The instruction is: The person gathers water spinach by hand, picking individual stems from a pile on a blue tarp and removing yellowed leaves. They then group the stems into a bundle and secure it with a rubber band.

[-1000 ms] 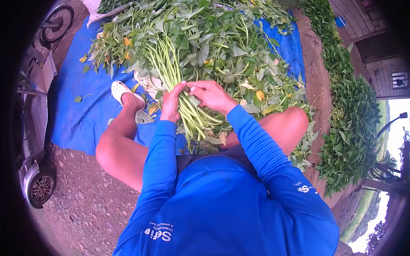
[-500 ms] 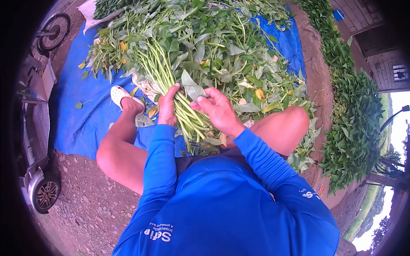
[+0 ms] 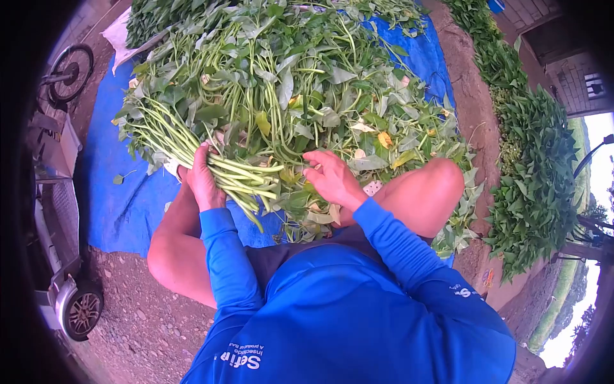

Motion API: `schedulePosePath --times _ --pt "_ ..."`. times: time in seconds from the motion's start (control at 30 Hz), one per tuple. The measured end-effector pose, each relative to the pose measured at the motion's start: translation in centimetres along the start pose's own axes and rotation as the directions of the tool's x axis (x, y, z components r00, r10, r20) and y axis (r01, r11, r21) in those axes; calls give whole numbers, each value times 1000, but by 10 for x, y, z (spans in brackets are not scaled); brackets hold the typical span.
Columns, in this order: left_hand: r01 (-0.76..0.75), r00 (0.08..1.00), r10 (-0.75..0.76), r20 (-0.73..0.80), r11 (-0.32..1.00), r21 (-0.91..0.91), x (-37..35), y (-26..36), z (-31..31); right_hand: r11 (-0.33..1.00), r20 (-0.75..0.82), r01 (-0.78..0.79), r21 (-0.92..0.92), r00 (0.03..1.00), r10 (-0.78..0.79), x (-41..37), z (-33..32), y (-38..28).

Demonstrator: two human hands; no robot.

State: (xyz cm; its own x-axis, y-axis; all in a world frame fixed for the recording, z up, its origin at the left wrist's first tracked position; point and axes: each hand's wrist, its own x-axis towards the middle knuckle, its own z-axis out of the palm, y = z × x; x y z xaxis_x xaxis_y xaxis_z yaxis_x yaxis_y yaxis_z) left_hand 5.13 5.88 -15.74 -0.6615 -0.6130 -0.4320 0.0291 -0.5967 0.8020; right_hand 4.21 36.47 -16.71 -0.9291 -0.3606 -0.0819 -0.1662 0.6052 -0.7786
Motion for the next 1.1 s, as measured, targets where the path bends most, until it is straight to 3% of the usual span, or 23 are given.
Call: schedulePosePath --times 0.03,0.07,0.1,0.17,0.2,0.27,0.37,0.47,0.6,0.63,0.77,0.87,0.97,1.1 --pt "-9 1000 9 5 1000 3 -3 4 2 914 148 -310 261 949 279 27 13 -3" --pt "-20 1000 20 11 1000 6 -7 9 6 817 181 -411 404 912 369 52 26 -12" --pt "-52 998 51 20 997 48 -12 12 8 826 95 -389 408 918 386 78 48 0" --pt "-40 998 38 40 998 55 -15 10 9 974 -240 -87 209 961 137 136 88 29" --pt "-23 999 20 41 998 66 -17 8 8 959 -284 -114 260 940 189 161 91 24" --pt "-11 1000 8 26 994 108 -25 7 12 947 -350 -299 113 880 320 203 94 10" --pt "-2 995 -17 93 979 202 -10 -7 2 910 -195 -415 18 891 410 235 92 14" --pt "8 998 -20 62 981 192 -8 -8 11 901 -133 -397 177 897 421 234 88 18" --pt "27 997 -42 72 980 198 -8 -8 15 783 -57 -371 500 888 457 217 62 7" --pt "23 997 -38 68 979 202 -8 -10 16 831 -167 -354 428 873 458 217 55 7" --pt "24 994 -46 102 979 204 -9 -14 18 940 -371 -204 272 879 299 202 2 -5" --pt "32 991 -61 116 971 236 -15 -11 20 892 -339 -152 427 887 313 177 -49 -34" --pt "25 990 -58 128 969 244 -19 -12 22 701 -160 -103 706 941 299 147 -100 -61" --pt "-5 987 -38 159 966 259 -19 -14 26 636 -180 -16 771 954 242 134 -123 -78"
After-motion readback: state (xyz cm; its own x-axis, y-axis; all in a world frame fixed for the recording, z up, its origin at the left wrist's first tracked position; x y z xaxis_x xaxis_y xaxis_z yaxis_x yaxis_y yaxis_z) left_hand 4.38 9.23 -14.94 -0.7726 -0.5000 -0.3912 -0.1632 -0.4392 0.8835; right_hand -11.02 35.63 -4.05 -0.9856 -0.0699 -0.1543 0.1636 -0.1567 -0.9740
